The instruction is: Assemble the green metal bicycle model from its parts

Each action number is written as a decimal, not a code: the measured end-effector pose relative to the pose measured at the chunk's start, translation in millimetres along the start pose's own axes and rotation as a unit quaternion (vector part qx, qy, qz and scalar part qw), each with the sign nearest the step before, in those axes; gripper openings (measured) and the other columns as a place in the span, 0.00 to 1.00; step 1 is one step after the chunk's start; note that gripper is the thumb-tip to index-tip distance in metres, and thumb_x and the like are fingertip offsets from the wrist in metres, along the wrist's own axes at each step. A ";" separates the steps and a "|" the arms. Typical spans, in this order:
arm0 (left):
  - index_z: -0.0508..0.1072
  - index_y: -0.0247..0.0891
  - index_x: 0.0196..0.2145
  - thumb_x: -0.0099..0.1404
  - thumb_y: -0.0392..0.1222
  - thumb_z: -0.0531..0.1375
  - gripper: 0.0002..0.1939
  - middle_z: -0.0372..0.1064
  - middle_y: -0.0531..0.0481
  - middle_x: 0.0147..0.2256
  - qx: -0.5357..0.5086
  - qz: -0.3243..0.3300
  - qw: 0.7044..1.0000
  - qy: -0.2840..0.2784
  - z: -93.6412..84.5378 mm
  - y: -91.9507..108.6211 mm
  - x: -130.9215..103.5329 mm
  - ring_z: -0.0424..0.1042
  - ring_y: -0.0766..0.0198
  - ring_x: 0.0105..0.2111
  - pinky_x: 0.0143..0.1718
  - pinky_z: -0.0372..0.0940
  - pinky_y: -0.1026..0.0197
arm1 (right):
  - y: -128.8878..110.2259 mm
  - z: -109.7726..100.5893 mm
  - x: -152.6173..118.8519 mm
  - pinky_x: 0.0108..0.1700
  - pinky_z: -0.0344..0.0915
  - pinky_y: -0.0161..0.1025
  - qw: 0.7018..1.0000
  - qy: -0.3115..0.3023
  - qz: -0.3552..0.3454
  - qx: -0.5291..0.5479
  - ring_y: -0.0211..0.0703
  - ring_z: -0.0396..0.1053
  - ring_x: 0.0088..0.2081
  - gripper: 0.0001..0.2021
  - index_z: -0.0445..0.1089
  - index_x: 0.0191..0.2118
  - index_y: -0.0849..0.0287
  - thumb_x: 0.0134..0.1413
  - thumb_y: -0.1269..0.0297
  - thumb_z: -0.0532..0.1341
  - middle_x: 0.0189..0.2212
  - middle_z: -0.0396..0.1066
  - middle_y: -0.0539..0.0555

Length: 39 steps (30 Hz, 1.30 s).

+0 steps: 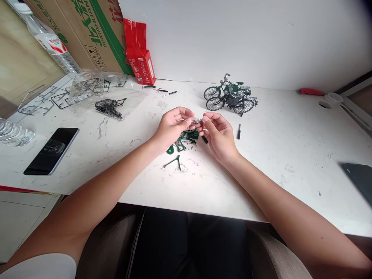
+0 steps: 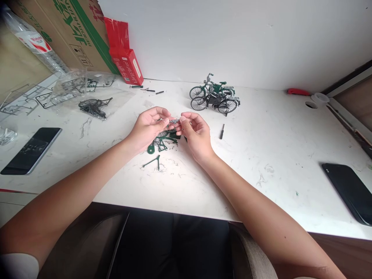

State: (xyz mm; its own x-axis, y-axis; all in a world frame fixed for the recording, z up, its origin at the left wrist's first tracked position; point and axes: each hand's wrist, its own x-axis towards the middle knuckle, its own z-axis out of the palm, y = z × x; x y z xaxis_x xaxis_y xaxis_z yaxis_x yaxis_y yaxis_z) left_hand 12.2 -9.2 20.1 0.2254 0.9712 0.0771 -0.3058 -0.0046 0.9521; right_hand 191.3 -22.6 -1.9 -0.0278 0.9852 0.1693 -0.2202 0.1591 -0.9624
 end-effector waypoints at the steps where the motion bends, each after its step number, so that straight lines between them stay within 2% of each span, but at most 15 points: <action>1: 0.75 0.38 0.41 0.67 0.34 0.71 0.09 0.78 0.50 0.41 0.001 0.000 1.000 0.000 -0.3 -0.3 0.2 0.81 0.65 0.40 0.55 0.74 0.55 | -0.3 0.3 0.1 0.43 0.80 0.44 1.000 -0.001 -0.002 -0.004 0.44 0.79 0.39 0.22 0.73 0.47 0.48 0.57 0.41 0.76 0.37 0.77 0.49; 9: 0.73 0.39 0.41 0.67 0.34 0.72 0.11 0.79 0.52 0.39 0.001 -0.004 1.000 0.001 -2.1 -0.6 0.9 0.80 0.67 0.37 0.55 0.75 0.54 | 0.8 1.0 1.7 0.39 0.78 0.44 1.000 0.000 -0.012 -0.001 0.43 0.78 0.36 0.24 0.73 0.46 0.48 0.53 0.39 0.78 0.34 0.77 0.48; 16: 0.72 0.38 0.41 0.66 0.34 0.73 0.13 0.81 0.50 0.38 -0.012 -0.008 1.000 -0.011 -2.8 0.7 0.8 0.81 0.66 0.36 0.53 0.75 0.55 | -4.8 2.5 0.2 0.36 0.76 0.39 0.999 -0.001 0.001 0.036 0.41 0.78 0.36 0.22 0.74 0.45 0.49 0.53 0.46 0.80 0.32 0.75 0.47; 23: 0.74 0.37 0.45 0.68 0.35 0.71 0.11 0.82 0.48 0.41 -0.043 -0.018 0.999 -0.020 -2.9 -0.2 1.3 0.82 0.63 0.40 0.57 0.75 0.52 | -7.8 3.8 -1.4 0.36 0.75 0.38 0.997 0.012 0.023 0.069 0.41 0.78 0.37 0.21 0.76 0.44 0.50 0.52 0.47 0.80 0.33 0.76 0.48; 30: 0.74 0.35 0.44 0.69 0.31 0.68 0.08 0.82 0.46 0.40 -0.029 -0.062 0.998 0.006 2.4 6.1 -0.1 0.82 0.63 0.38 0.56 0.74 0.51 | -5.6 1.3 -1.5 0.35 0.74 0.37 0.996 0.018 0.050 0.069 0.39 0.77 0.36 0.19 0.75 0.44 0.52 0.55 0.50 0.78 0.33 0.76 0.49; 39: 0.74 0.35 0.44 0.70 0.30 0.67 0.07 0.82 0.46 0.39 -0.027 -0.064 0.998 0.008 3.7 6.2 0.0 0.83 0.63 0.38 0.57 0.74 0.51 | -5.4 1.1 -1.4 0.35 0.74 0.38 0.996 0.018 0.053 0.072 0.41 0.78 0.36 0.17 0.76 0.43 0.51 0.55 0.50 0.78 0.33 0.76 0.49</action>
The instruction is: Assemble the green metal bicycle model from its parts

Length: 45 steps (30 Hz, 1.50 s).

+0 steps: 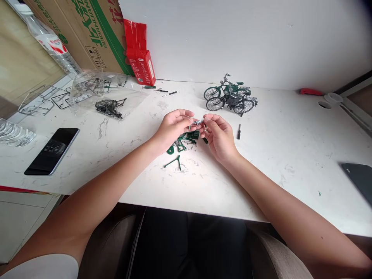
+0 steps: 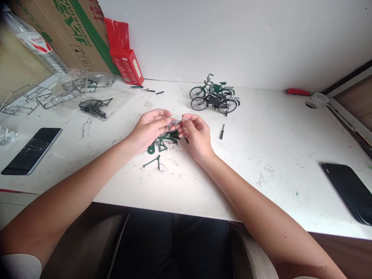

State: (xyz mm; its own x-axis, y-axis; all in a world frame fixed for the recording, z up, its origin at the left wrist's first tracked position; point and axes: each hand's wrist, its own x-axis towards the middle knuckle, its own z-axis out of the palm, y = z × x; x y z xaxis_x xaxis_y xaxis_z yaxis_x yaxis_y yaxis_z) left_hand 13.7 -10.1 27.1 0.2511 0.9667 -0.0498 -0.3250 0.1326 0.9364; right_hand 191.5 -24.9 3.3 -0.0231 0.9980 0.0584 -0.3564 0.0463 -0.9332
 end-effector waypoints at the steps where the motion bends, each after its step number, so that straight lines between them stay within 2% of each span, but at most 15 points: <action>1: 0.74 0.35 0.44 0.70 0.30 0.67 0.07 0.82 0.47 0.39 0.000 0.001 1.000 -0.001 -0.2 -0.3 0.1 0.83 0.63 0.38 0.57 0.74 0.51 | -0.1 0.1 -0.1 0.35 0.74 0.38 1.000 -0.001 -0.001 0.001 0.40 0.77 0.36 0.17 0.76 0.43 0.52 0.55 0.51 0.78 0.32 0.76 0.49; 5: 0.74 0.35 0.44 0.71 0.30 0.67 0.07 0.81 0.47 0.39 0.000 0.006 1.000 -0.004 -1.3 -1.2 0.3 0.83 0.63 0.39 0.57 0.75 0.51 | -0.3 1.2 -0.6 0.34 0.73 0.37 1.000 0.003 -0.006 0.000 0.39 0.77 0.35 0.18 0.76 0.42 0.52 0.55 0.50 0.79 0.33 0.77 0.49; 13: 0.74 0.37 0.45 0.71 0.36 0.71 0.10 0.80 0.48 0.43 0.018 0.033 0.999 -0.017 -7.4 -8.6 2.9 0.83 0.63 0.42 0.61 0.74 0.51 | 2.8 0.0 2.0 0.36 0.74 0.38 0.999 -0.001 -0.028 -0.018 0.39 0.75 0.35 0.21 0.76 0.44 0.51 0.53 0.46 0.80 0.34 0.77 0.49; 17: 0.74 0.37 0.46 0.70 0.38 0.72 0.11 0.80 0.48 0.42 0.012 0.046 0.999 -0.023 -9.8 -12.2 5.6 0.83 0.63 0.42 0.61 0.74 0.50 | 3.1 -0.3 2.5 0.36 0.75 0.38 0.999 0.004 -0.029 -0.017 0.40 0.75 0.35 0.23 0.76 0.43 0.50 0.49 0.45 0.81 0.35 0.78 0.48; 23: 0.74 0.36 0.45 0.69 0.35 0.71 0.11 0.80 0.48 0.42 0.000 0.045 0.999 -0.020 -7.1 -9.1 3.6 0.83 0.63 0.41 0.59 0.75 0.50 | 0.0 2.4 0.6 0.35 0.75 0.38 0.999 0.005 -0.031 -0.009 0.40 0.76 0.36 0.23 0.76 0.42 0.50 0.47 0.45 0.82 0.34 0.77 0.48; 45: 0.71 0.37 0.42 0.66 0.31 0.72 0.13 0.80 0.51 0.38 0.007 0.044 0.999 -0.002 -2.4 -3.1 0.5 0.82 0.66 0.38 0.58 0.75 0.52 | -3.2 5.5 -1.6 0.38 0.76 0.41 0.998 0.000 -0.049 -0.032 0.42 0.77 0.38 0.22 0.75 0.44 0.49 0.52 0.47 0.80 0.35 0.75 0.49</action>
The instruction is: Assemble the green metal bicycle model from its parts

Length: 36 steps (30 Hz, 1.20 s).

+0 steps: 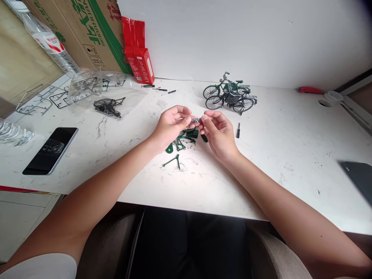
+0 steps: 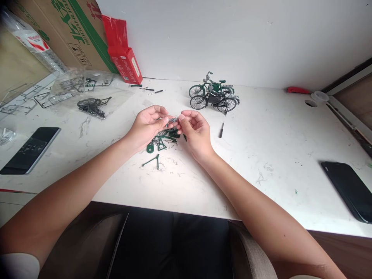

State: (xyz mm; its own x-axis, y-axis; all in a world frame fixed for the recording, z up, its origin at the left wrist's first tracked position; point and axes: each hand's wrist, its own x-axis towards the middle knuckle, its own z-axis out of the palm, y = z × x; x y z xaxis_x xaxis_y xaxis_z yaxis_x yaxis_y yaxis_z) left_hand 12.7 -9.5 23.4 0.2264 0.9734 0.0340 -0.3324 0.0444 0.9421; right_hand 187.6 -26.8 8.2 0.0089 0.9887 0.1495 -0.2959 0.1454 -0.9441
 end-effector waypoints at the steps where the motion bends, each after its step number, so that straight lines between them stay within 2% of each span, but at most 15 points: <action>1: 0.71 0.37 0.42 0.66 0.31 0.72 0.14 0.80 0.51 0.39 0.002 0.000 1.000 0.000 -0.3 -0.1 0.1 0.83 0.65 0.38 0.58 0.75 0.52 | -0.1 0.0 0.0 0.39 0.76 0.41 1.000 0.001 0.001 -0.003 0.42 0.77 0.38 0.22 0.75 0.44 0.49 0.52 0.46 0.80 0.35 0.75 0.49; 7: 0.72 0.38 0.42 0.67 0.30 0.71 0.12 0.80 0.50 0.39 0.003 0.002 1.000 -0.002 -1.2 -1.3 0.7 0.83 0.65 0.38 0.58 0.75 0.52 | -0.4 -0.5 0.2 0.38 0.76 0.41 1.000 -0.002 -0.001 0.006 0.42 0.77 0.37 0.22 0.74 0.43 0.48 0.51 0.47 0.81 0.34 0.76 0.48; 14: 0.73 0.37 0.42 0.68 0.34 0.72 0.11 0.79 0.49 0.41 -0.002 -0.004 1.000 -0.011 -2.7 -5.4 1.3 0.82 0.65 0.39 0.59 0.75 0.52 | 1.3 -2.6 1.1 0.38 0.76 0.39 1.000 0.000 0.021 0.012 0.40 0.77 0.37 0.22 0.74 0.44 0.49 0.52 0.47 0.80 0.34 0.76 0.48; 23: 0.76 0.35 0.43 0.69 0.31 0.70 0.07 0.81 0.45 0.42 -0.013 -0.030 0.999 -0.015 -2.0 -1.9 0.4 0.83 0.61 0.43 0.61 0.74 0.50 | 1.4 -3.5 0.4 0.34 0.72 0.39 0.998 0.009 0.053 0.021 0.41 0.75 0.35 0.16 0.75 0.42 0.50 0.54 0.52 0.78 0.33 0.74 0.49; 31: 0.76 0.34 0.42 0.67 0.29 0.67 0.07 0.81 0.46 0.38 -0.010 -0.050 0.999 0.000 -0.1 1.2 0.7 0.84 0.60 0.42 0.59 0.74 0.49 | 5.2 -5.4 0.9 0.34 0.72 0.38 0.998 0.000 0.055 0.012 0.40 0.75 0.35 0.16 0.75 0.42 0.51 0.56 0.50 0.77 0.33 0.74 0.49; 36: 0.76 0.34 0.41 0.67 0.29 0.68 0.07 0.81 0.47 0.37 -0.012 -0.049 0.999 0.003 1.2 2.3 0.3 0.84 0.60 0.41 0.59 0.75 0.48 | 3.9 -4.7 0.5 0.34 0.73 0.38 0.998 0.001 0.057 0.027 0.40 0.76 0.35 0.17 0.76 0.41 0.51 0.54 0.50 0.79 0.32 0.76 0.49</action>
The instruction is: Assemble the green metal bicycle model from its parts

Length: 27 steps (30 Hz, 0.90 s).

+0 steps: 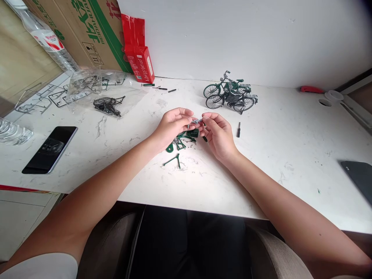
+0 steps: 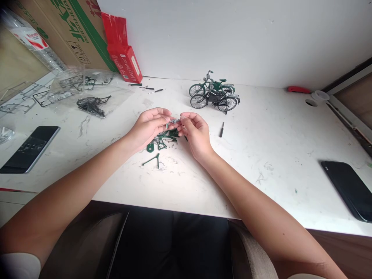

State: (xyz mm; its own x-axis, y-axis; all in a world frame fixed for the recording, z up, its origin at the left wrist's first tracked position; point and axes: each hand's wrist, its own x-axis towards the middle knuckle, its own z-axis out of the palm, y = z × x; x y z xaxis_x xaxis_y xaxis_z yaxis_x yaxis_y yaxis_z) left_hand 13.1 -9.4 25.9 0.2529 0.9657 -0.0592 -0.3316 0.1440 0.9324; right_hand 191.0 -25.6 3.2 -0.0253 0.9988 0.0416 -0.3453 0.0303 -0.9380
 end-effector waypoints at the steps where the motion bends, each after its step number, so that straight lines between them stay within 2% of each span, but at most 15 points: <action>1: 0.75 0.34 0.41 0.67 0.29 0.68 0.07 0.81 0.47 0.37 0.000 0.000 1.000 0.000 0.0 0.0 0.0 0.84 0.60 0.41 0.59 0.75 0.48 | -0.1 0.0 -0.1 0.34 0.73 0.37 1.000 -0.002 -0.001 -0.001 0.40 0.76 0.35 0.17 0.76 0.41 0.51 0.55 0.50 0.79 0.32 0.75 0.49; 5: 0.75 0.35 0.42 0.68 0.30 0.69 0.07 0.81 0.46 0.38 0.001 0.002 1.000 -0.004 -0.8 -0.7 -0.2 0.84 0.61 0.41 0.60 0.74 0.49 | 0.1 0.2 -0.4 0.34 0.73 0.38 1.000 0.001 -0.005 -0.012 0.40 0.76 0.35 0.17 0.76 0.41 0.51 0.56 0.49 0.78 0.33 0.75 0.49; 12: 0.74 0.36 0.44 0.70 0.32 0.71 0.10 0.80 0.49 0.39 0.006 0.020 1.000 -0.015 -2.5 -3.7 0.3 0.84 0.62 0.43 0.62 0.74 0.51 | 1.6 0.9 1.3 0.33 0.72 0.36 1.000 0.007 -0.023 0.007 0.38 0.75 0.34 0.22 0.77 0.41 0.52 0.49 0.47 0.82 0.33 0.77 0.49; 18: 0.73 0.36 0.44 0.70 0.33 0.72 0.11 0.81 0.48 0.40 0.011 0.038 0.999 -0.015 -6.1 -8.0 4.1 0.84 0.63 0.41 0.60 0.76 0.51 | 5.3 -3.3 3.7 0.36 0.75 0.39 0.998 -0.013 -0.043 -0.032 0.40 0.76 0.36 0.22 0.75 0.43 0.50 0.53 0.42 0.79 0.35 0.77 0.49; 27: 0.71 0.38 0.43 0.67 0.34 0.73 0.14 0.81 0.50 0.40 0.020 0.049 0.998 -0.019 -7.7 -8.5 4.6 0.85 0.62 0.41 0.59 0.76 0.50 | 4.1 -1.5 2.8 0.37 0.75 0.37 0.999 -0.023 -0.048 -0.007 0.38 0.77 0.35 0.23 0.75 0.45 0.50 0.52 0.46 0.81 0.33 0.76 0.47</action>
State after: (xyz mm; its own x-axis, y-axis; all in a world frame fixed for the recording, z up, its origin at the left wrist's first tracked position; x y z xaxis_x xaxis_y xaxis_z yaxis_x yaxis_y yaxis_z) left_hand 10.0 -4.5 15.0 0.2557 0.9657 0.0454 -0.3204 0.0404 0.9464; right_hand 190.8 -22.7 -1.0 -0.0364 0.9885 0.1466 -0.3360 0.1260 -0.9334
